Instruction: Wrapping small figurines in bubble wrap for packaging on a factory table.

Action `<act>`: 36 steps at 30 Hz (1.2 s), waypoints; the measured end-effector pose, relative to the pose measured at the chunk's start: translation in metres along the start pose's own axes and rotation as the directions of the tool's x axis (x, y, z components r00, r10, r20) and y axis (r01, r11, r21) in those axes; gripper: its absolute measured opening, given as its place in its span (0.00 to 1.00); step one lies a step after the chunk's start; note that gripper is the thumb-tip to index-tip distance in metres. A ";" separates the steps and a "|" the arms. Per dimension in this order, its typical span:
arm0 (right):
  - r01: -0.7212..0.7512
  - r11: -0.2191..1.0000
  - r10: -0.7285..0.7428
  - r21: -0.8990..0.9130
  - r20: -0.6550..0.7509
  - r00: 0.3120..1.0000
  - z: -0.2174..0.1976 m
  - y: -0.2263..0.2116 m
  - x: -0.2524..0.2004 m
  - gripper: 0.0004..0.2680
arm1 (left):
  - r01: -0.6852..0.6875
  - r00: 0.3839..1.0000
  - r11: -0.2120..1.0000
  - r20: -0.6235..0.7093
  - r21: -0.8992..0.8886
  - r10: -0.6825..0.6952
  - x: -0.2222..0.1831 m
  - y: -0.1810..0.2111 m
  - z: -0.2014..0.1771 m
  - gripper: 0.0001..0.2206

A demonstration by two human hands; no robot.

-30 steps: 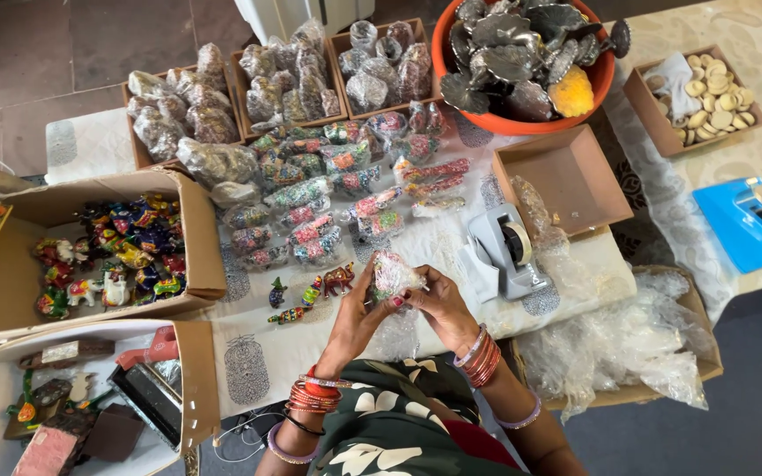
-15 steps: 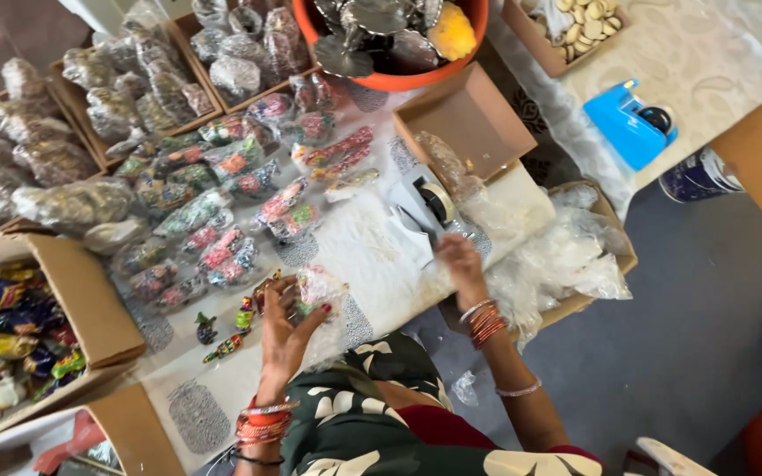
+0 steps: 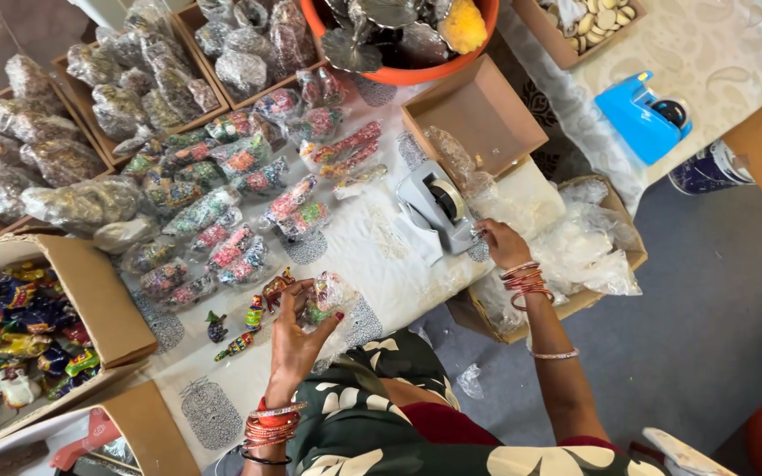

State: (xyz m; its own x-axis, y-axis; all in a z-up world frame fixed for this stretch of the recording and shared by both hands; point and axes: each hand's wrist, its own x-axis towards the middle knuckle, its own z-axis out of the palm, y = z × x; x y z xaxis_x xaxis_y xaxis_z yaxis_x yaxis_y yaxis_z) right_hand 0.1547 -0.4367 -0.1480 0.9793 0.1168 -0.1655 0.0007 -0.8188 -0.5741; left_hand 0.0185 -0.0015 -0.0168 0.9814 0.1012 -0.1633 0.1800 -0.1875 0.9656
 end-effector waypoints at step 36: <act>0.064 0.990 -0.054 0.123 -0.088 0.995 0.055 0.144 0.015 0.10 | -0.064 0.974 0.973 -0.225 -0.220 0.013 -0.002 -0.009 0.008 0.32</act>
State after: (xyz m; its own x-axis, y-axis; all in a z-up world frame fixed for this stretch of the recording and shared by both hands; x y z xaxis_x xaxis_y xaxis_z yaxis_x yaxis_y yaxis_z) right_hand 0.1589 -0.5218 -0.2767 0.9919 0.1104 -0.0630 0.0386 -0.7341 -0.6779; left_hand 0.0149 -0.0079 -0.0272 0.9435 0.3156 -0.1009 0.0977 0.0261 0.9949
